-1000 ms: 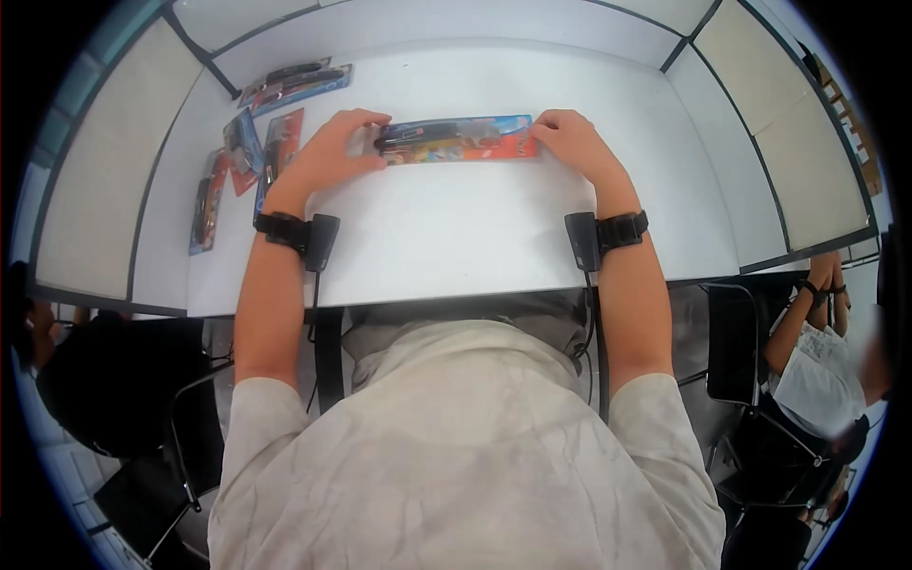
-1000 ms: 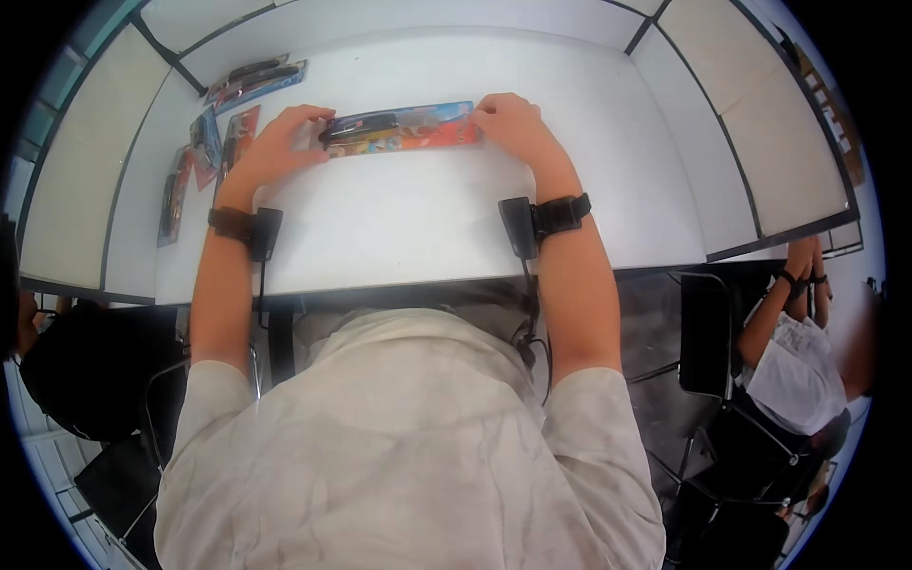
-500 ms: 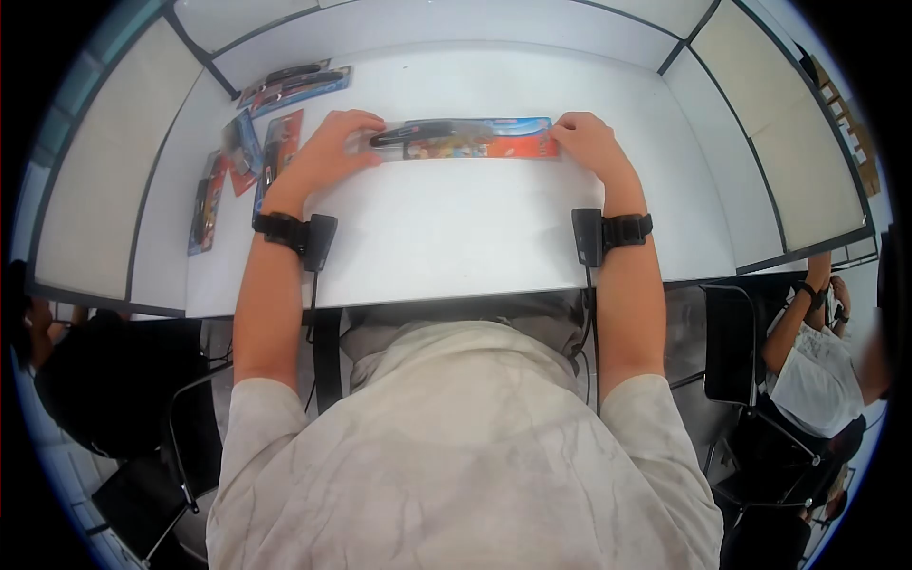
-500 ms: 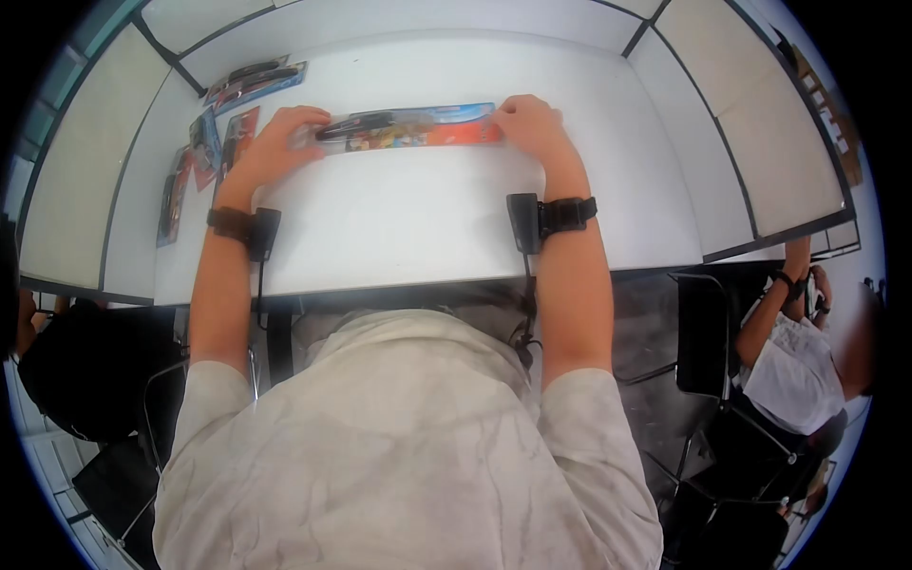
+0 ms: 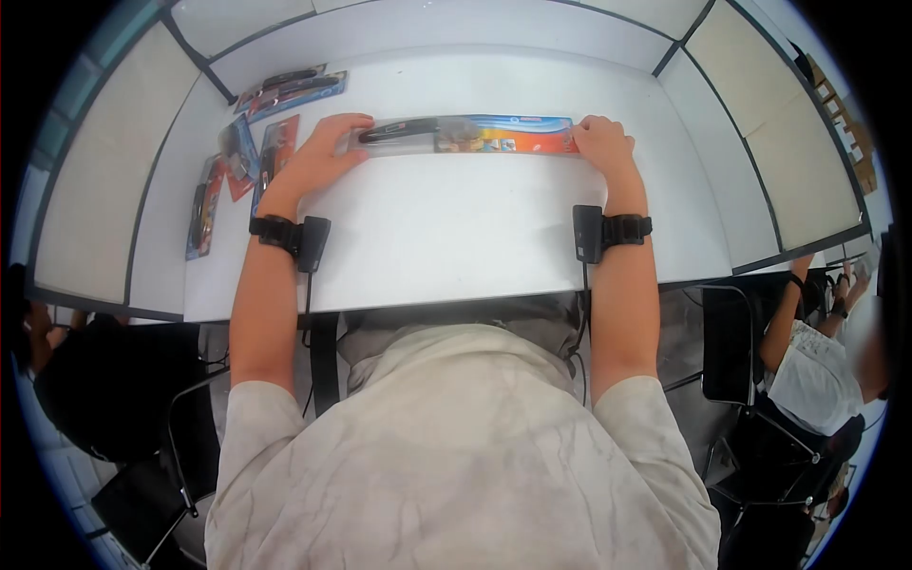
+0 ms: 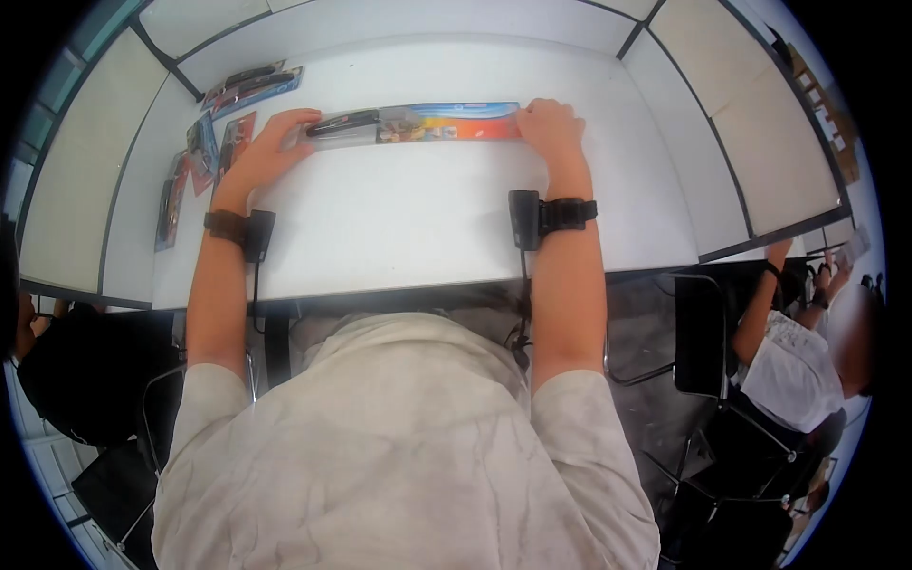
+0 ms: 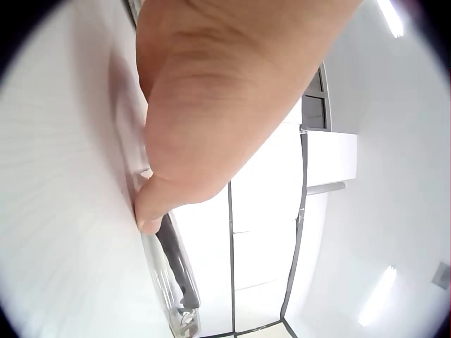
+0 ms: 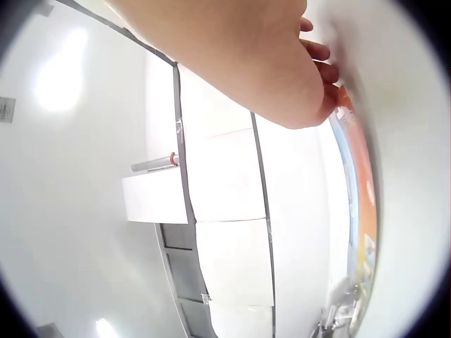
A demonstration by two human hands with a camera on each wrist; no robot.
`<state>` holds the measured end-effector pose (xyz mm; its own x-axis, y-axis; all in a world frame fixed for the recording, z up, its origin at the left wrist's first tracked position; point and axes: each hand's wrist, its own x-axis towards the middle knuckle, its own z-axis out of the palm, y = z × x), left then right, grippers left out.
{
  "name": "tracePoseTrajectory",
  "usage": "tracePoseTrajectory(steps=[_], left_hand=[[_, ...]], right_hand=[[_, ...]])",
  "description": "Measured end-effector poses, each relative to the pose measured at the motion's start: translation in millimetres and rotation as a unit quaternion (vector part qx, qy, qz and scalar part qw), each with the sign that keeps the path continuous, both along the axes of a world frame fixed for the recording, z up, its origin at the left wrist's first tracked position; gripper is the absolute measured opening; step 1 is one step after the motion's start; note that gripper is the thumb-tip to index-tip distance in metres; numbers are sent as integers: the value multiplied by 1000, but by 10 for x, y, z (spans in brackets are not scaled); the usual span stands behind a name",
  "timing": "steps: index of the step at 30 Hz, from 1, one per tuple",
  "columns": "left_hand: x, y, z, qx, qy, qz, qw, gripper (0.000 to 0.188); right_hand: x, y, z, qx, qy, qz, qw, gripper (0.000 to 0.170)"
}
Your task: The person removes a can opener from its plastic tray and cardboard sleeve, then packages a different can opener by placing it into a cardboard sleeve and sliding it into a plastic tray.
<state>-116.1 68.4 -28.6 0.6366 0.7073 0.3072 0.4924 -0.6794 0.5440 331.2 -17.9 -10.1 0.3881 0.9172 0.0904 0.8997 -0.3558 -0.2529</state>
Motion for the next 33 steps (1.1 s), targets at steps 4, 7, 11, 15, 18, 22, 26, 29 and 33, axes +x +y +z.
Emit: tracePoseTrajectory(steps=[4, 7, 11, 15, 18, 22, 26, 29, 33], left_hand=[[70, -95, 20, -17, -23, 24, 999, 50], [122, -112, 13, 19, -30, 31, 999, 50], [71, 75, -155, 81, 14, 23, 996, 50], [23, 69, -125, 69, 28, 37, 997, 50], [10, 55, -96, 59, 33, 47, 997, 51], [13, 69, -114, 47, 20, 46, 998, 50], [24, 11, -72, 34, 9, 55, 998, 50], [12, 35, -104, 31, -1, 52, 998, 50], [32, -8, -63, 33, -15, 51, 998, 49]], right_hand=[[-50, 25, -109, 99, -3, 62, 993, 36], [-223, 39, -240, 151, 9, 146, 978, 52], [-323, -31, -330, 116, -27, 163, 979, 73], [-316, -47, -252, 115, -48, 137, 983, 77], [-272, -23, -261, 111, -59, 121, 985, 77], [-227, -12, -286, 135, -72, 122, 981, 70], [-233, -16, -218, 134, -46, 89, 986, 53], [-219, -23, -203, 159, -54, 95, 981, 41], [-244, 14, -215, 226, -22, 170, 959, 28]])
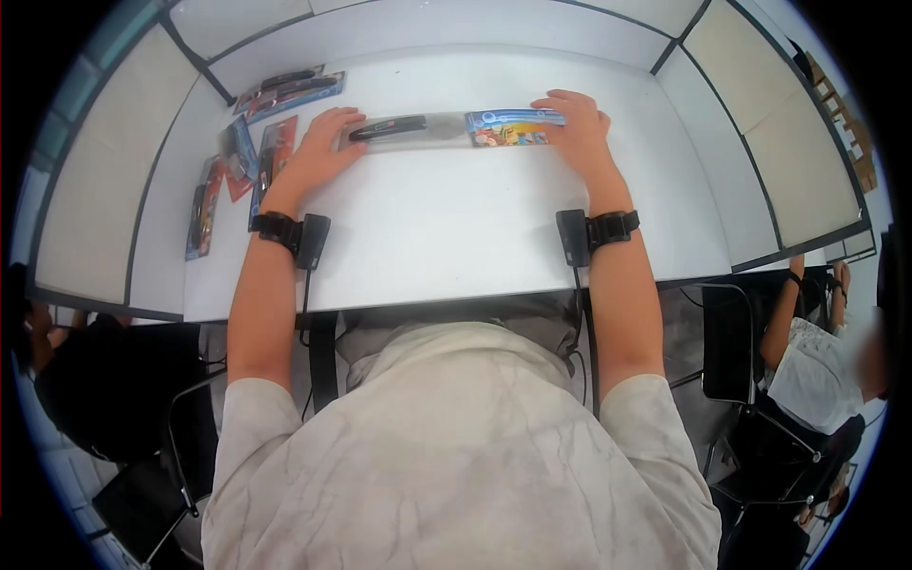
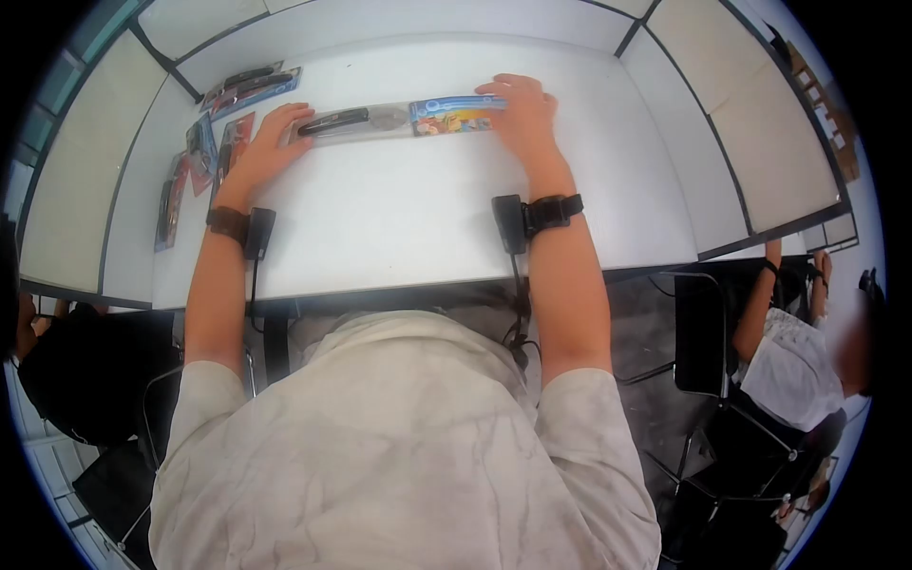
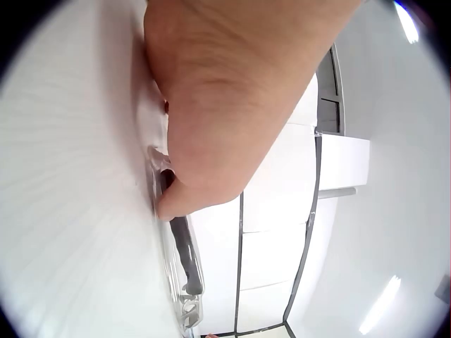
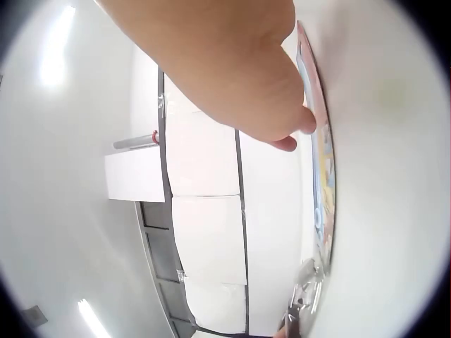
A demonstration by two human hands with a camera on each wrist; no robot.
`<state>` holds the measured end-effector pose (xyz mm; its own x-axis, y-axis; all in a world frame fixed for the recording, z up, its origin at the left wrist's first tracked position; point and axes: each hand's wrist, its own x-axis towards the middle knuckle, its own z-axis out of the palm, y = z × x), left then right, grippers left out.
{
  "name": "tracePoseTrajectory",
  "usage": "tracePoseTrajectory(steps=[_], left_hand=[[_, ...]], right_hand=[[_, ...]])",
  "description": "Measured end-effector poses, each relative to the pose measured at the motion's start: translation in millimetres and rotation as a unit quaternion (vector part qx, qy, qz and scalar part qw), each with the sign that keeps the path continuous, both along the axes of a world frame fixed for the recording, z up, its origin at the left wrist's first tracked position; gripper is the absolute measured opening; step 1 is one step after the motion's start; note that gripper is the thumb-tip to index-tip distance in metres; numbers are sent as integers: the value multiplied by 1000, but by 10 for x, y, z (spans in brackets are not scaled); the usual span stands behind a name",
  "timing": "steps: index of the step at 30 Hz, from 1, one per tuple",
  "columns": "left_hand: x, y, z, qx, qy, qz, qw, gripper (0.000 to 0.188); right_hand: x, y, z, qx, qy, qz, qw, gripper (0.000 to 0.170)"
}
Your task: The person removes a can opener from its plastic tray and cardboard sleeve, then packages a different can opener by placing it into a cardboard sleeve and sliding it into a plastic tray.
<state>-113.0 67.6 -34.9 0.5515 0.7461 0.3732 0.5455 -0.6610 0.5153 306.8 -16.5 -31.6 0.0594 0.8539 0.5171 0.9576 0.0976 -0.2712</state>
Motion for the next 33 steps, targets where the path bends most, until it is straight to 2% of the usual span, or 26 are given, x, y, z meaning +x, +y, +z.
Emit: tracePoseTrajectory(steps=[4, 8, 10, 11, 14, 16, 18, 21, 22, 25, 27, 28, 30, 33], left_hand=[[109, -145, 158, -29, -38, 19, 999, 45], [71, -20, 87, -61, -45, -7, 997, 40], [67, -4, 73, -12, -28, -8, 999, 35], [67, -3, 73, 13, -20, -8, 1000, 32], [79, -33, 155, -6, 30, 3, 1000, 28], [111, -127, 146, -6, 7, 8, 1000, 28], [126, -126, 164, -1, 1, -15, 1000, 28], [155, -174, 202, 8, 36, -9, 999, 18], [164, -169, 203, -18, 25, -26, 999, 15], [209, -193, 219, -99, -8, -83, 992, 15], [295, -288, 237, -163, -29, -131, 978, 17], [348, -344, 273, -134, -1, -178, 975, 13], [497, -518, 316, -109, 12, -201, 974, 15], [657, -667, 351, -117, 4, -219, 969, 24]], right_hand=[[-59, 4, 48, -8, 38, 92, 995, 16], [-99, -62, 97, -53, 23, 27, 998, 12], [-107, -76, 128, -66, 24, 6, 998, 14], [-98, -75, 123, -61, 26, 2, 998, 14], [-35, -53, 51, -39, 27, -12, 999, 16], [11, -13, -13, -16, 20, -19, 999, 18], [45, 10, -36, -20, 32, -20, 999, 21], [50, 25, -33, -38, 32, -13, 999, 21], [43, 23, -29, -47, 29, -10, 998, 21], [-28, -23, 76, -57, 128, 51, 989, 25], [-26, 24, -54, -6, 140, 98, 985, 26], [-76, -43, 50, -70, 181, 104, 975, 25], [-146, -90, 170, -160, 216, 112, 957, 23], [-184, -132, 253, -207, 222, 142, 942, 21]])
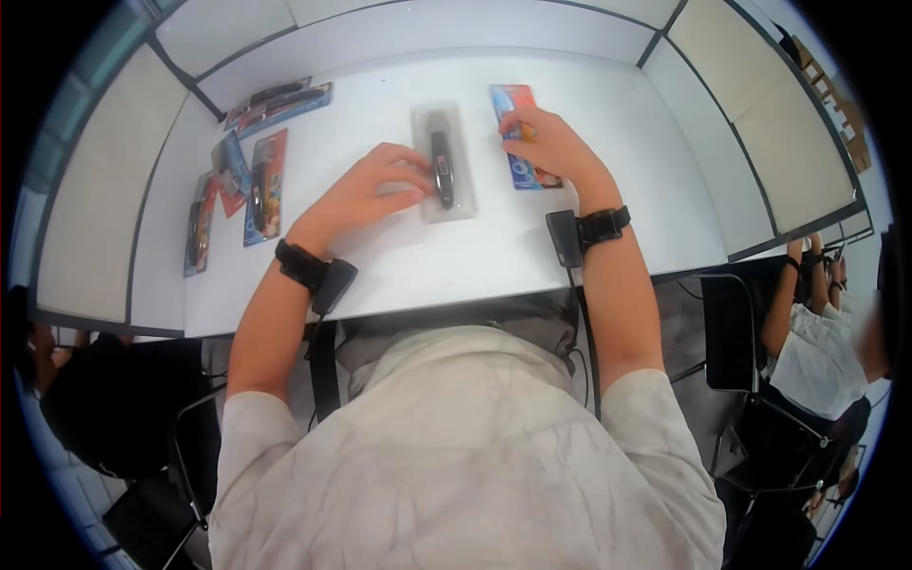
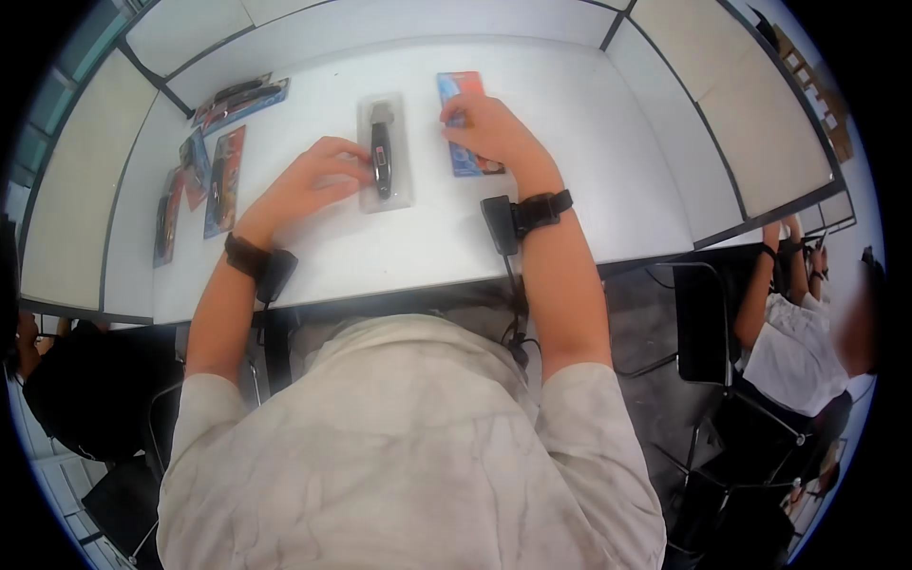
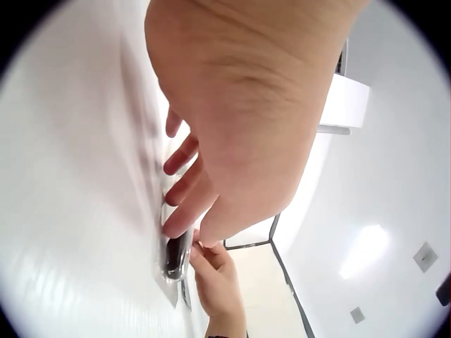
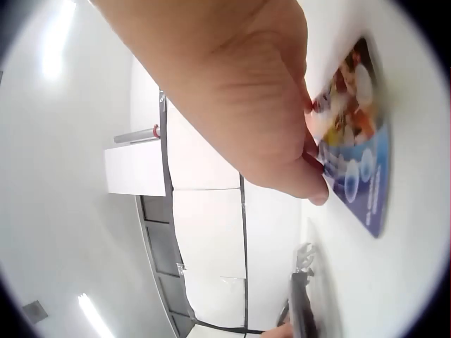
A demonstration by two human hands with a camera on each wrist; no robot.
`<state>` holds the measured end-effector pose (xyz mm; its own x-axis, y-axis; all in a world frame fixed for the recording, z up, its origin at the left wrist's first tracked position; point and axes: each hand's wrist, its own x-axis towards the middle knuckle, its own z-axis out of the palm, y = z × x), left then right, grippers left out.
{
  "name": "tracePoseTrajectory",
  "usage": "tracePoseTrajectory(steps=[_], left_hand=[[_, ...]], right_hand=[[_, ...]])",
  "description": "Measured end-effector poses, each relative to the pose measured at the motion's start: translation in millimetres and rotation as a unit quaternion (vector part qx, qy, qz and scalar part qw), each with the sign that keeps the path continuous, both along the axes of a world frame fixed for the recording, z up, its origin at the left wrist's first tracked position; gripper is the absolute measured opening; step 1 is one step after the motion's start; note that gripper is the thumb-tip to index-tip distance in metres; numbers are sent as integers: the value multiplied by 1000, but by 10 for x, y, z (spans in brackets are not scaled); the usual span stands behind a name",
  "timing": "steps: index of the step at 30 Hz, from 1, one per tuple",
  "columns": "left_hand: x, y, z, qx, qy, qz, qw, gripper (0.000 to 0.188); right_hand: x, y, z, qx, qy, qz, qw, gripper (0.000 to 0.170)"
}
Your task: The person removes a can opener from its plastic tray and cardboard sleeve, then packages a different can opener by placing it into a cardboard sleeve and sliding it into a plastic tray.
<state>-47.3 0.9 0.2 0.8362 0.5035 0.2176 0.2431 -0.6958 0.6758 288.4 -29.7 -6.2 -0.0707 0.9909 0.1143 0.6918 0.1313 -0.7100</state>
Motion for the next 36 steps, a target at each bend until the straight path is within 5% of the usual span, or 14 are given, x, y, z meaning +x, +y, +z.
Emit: tracePoseTrajectory(steps=[4, 8, 12, 19, 28, 30, 33, 36], left_hand=[[34, 2, -53, -18, -28, 3, 999, 29], [64, 1, -63, -40, -30, -20, 999, 34], [65, 22, -115, -11, -24, -12, 1000, 40], [45, 5, -112, 11, -32, -21, 999, 40], [38, -10, -104, -20, -47, -23, 998, 35], [28, -24, -79, -17, -43, -19, 999, 36], [53, -34, -64, 8, -54, -3, 999, 35], [77, -25, -84, 1, -85, 45, 995, 27]], right_hand=[[-194, -118, 213, -92, 46, 11, 995, 23], [-161, 69, -255, 120, 60, 119, 984, 17], [-63, -39, 46, -28, -7, 8, 1000, 16], [646, -276, 286, -41, -127, -107, 985, 16], [1212, -388, 194, 5, -150, -129, 980, 13], [1273, -341, 208, 22, -188, -104, 976, 11], [845, -226, 171, 259, -113, -77, 956, 7], [-336, -449, 623, 8, 19, -95, 995, 25]])
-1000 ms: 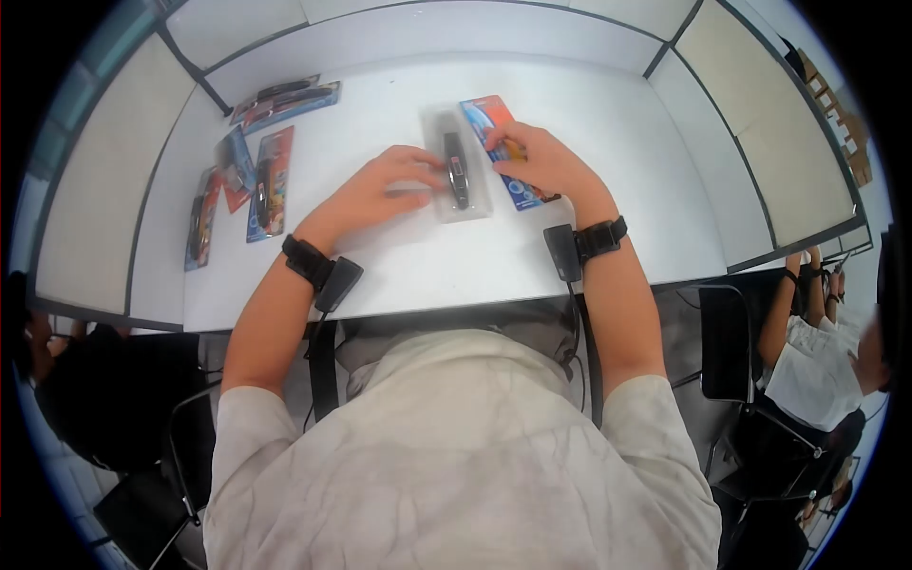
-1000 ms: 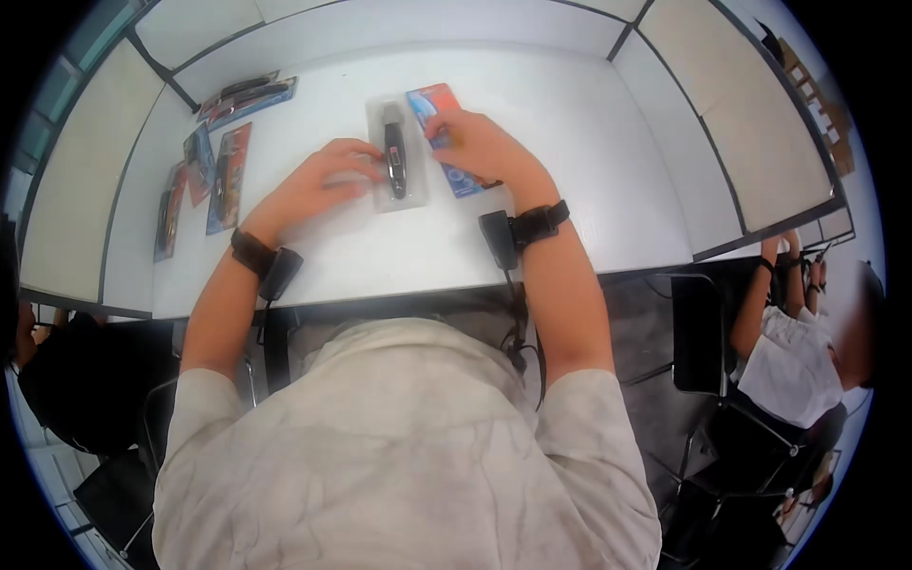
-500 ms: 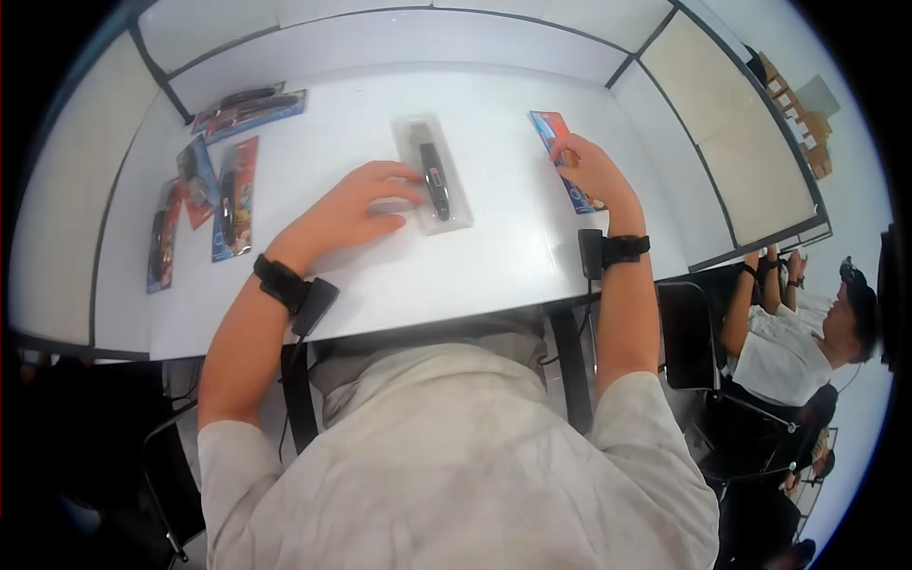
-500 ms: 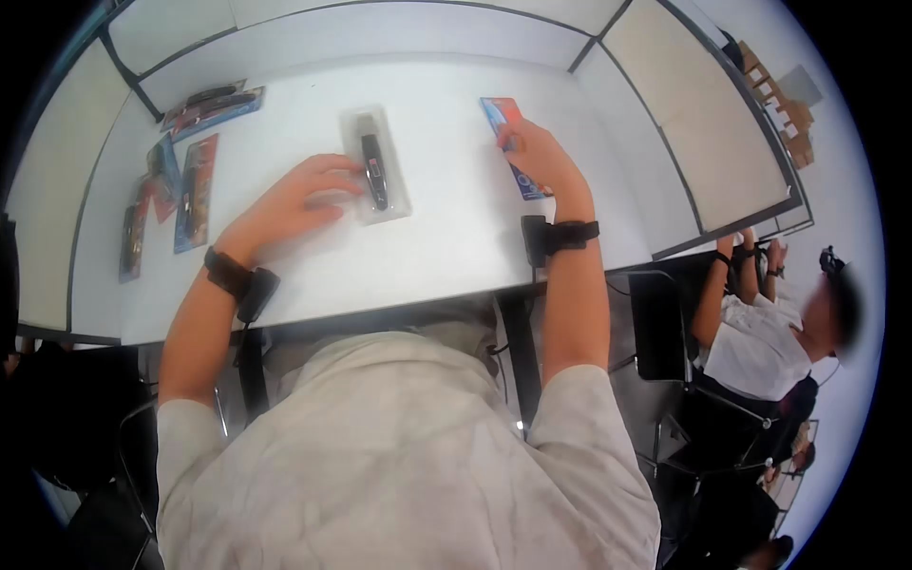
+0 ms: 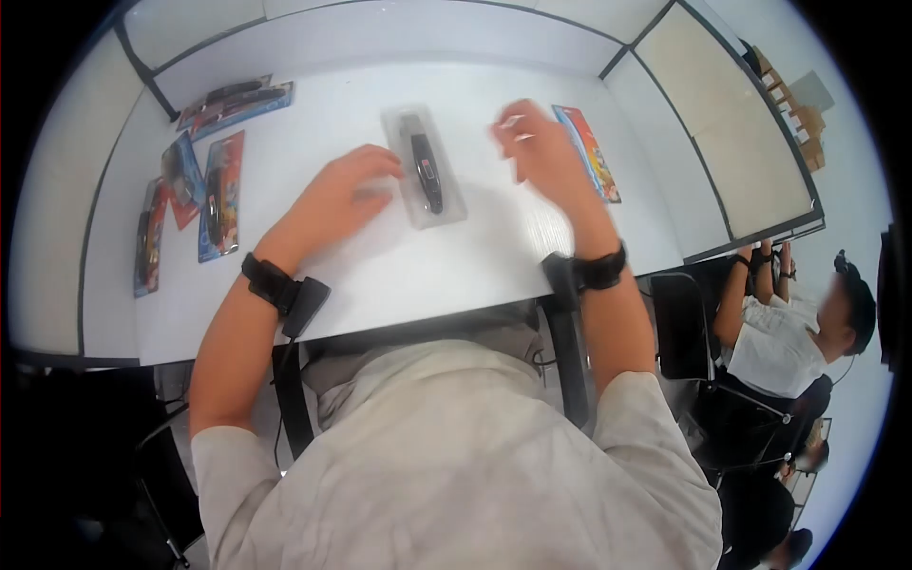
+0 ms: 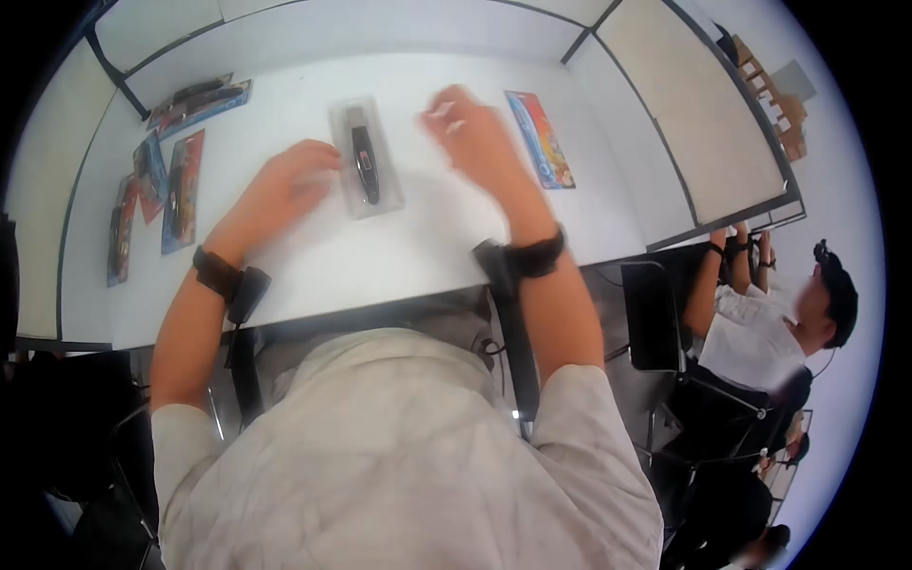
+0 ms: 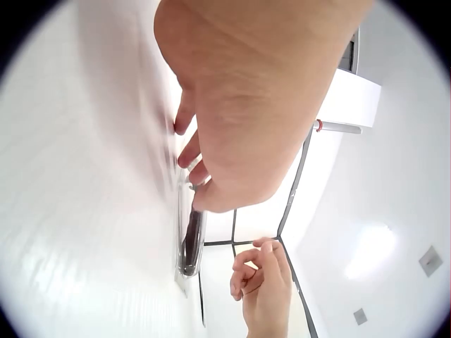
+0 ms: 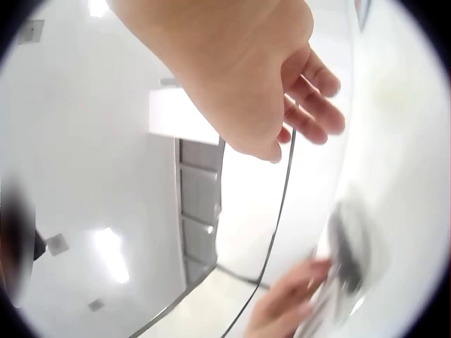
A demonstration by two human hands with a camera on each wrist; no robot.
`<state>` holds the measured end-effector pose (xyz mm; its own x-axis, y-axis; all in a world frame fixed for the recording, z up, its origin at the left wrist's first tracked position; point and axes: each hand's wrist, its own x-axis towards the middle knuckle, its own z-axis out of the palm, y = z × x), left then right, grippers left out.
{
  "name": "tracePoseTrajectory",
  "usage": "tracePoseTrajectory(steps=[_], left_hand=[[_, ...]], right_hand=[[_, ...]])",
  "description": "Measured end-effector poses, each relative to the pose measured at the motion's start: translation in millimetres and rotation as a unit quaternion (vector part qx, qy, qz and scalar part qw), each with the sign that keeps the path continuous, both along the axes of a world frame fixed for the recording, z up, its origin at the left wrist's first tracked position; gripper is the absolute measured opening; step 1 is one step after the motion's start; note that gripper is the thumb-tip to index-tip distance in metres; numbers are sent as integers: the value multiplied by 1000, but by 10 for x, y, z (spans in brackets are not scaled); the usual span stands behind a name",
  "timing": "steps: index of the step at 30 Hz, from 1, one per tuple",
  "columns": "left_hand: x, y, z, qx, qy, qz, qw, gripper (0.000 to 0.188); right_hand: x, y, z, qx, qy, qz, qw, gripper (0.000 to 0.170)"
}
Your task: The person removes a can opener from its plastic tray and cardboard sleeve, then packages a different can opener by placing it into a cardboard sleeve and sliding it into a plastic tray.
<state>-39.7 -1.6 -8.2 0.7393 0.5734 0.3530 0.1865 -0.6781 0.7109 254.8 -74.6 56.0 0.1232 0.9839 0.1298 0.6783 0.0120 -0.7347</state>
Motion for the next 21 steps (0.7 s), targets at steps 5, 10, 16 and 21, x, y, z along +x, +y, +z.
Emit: tracePoseTrajectory(steps=[5, 10, 16, 21], left_hand=[[-38, 103, 11, -29, -58, 116, 991, 20], [-61, 157, 8, -9, -98, 165, 981, 16], [-59, 189, -52, -17, -97, 175, 980, 16], [-56, 222, -92, -25, -54, 159, 985, 18]], right_hand=[[-977, 106, -435, 24, -276, 51, 959, 54], [-1015, 248, -560, 41, -290, 19, 956, 50], [-407, 139, -127, 169, -217, -85, 958, 52], [528, 15, -527, 75, -317, -103, 940, 48]])
